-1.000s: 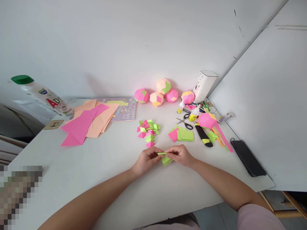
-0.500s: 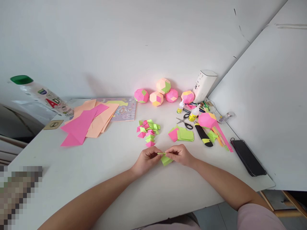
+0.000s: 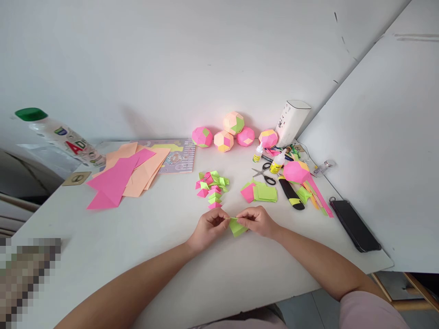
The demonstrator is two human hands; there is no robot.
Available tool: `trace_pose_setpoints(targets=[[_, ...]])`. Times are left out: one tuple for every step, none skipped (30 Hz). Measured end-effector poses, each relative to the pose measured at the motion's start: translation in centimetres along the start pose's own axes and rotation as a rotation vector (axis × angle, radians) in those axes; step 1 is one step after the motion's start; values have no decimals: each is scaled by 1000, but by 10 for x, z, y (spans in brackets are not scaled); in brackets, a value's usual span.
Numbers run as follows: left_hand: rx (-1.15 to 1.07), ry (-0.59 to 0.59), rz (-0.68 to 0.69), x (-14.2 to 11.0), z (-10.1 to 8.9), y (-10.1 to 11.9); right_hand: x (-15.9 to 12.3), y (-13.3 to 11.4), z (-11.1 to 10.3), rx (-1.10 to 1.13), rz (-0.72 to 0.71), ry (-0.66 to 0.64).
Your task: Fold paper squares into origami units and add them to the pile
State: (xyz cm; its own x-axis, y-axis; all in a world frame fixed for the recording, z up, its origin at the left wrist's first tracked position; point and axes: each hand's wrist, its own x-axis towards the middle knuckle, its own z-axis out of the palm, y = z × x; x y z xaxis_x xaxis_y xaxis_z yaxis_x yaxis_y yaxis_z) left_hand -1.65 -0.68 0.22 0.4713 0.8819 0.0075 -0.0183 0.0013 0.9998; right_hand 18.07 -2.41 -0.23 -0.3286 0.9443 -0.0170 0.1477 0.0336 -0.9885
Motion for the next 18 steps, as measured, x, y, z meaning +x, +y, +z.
trace_pose_setpoints(targets=[[-8, 7, -2, 0, 0, 0, 0, -1, 0, 5, 5, 0], [-16, 14, -4, 0, 0, 0, 0, -2, 0, 11, 9, 0], [-25, 22, -7, 0, 0, 1, 0, -3, 0, 17, 14, -2], [-34, 31, -12, 0, 0, 1, 0, -3, 0, 22, 19, -1], [-45, 37, -19, -1, 0, 1, 0, -4, 0, 25, 23, -1], [-58, 44, -27, -1, 0, 0, 0, -4, 0, 29, 28, 0], [-73, 48, -35, -1, -1, 0, 0, -4, 0, 34, 33, 1], [-90, 51, -45, -1, -1, -1, 0, -4, 0, 39, 39, 3], [-106, 54, -56, -1, -2, -2, 0, -3, 0, 43, 44, 4], [-121, 60, -66, -1, -2, -2, 0, -3, 0, 46, 49, 6], [-135, 66, -70, -1, -3, -3, 0, -2, 0, 46, 52, 9], [-145, 73, -67, 0, -4, -2, 0, -2, 0, 42, 54, 10], [-153, 75, -59, 0, -4, -2, 0, -1, -1, 37, 55, 11], [-159, 71, -47, 0, -4, -1, 0, -1, -1, 31, 55, 11], [-160, 56, -33, 0, -4, 0, 0, -1, -1, 28, 56, 9], [-154, 29, -23, 0, -4, 0, 0, -1, -1, 26, 57, 5], [-138, -3, -16, 1, -3, 1, 1, -1, -1, 24, 57, -2], [-109, -30, -10, 1, -2, 1, 1, -1, -1, 20, 55, -9]])
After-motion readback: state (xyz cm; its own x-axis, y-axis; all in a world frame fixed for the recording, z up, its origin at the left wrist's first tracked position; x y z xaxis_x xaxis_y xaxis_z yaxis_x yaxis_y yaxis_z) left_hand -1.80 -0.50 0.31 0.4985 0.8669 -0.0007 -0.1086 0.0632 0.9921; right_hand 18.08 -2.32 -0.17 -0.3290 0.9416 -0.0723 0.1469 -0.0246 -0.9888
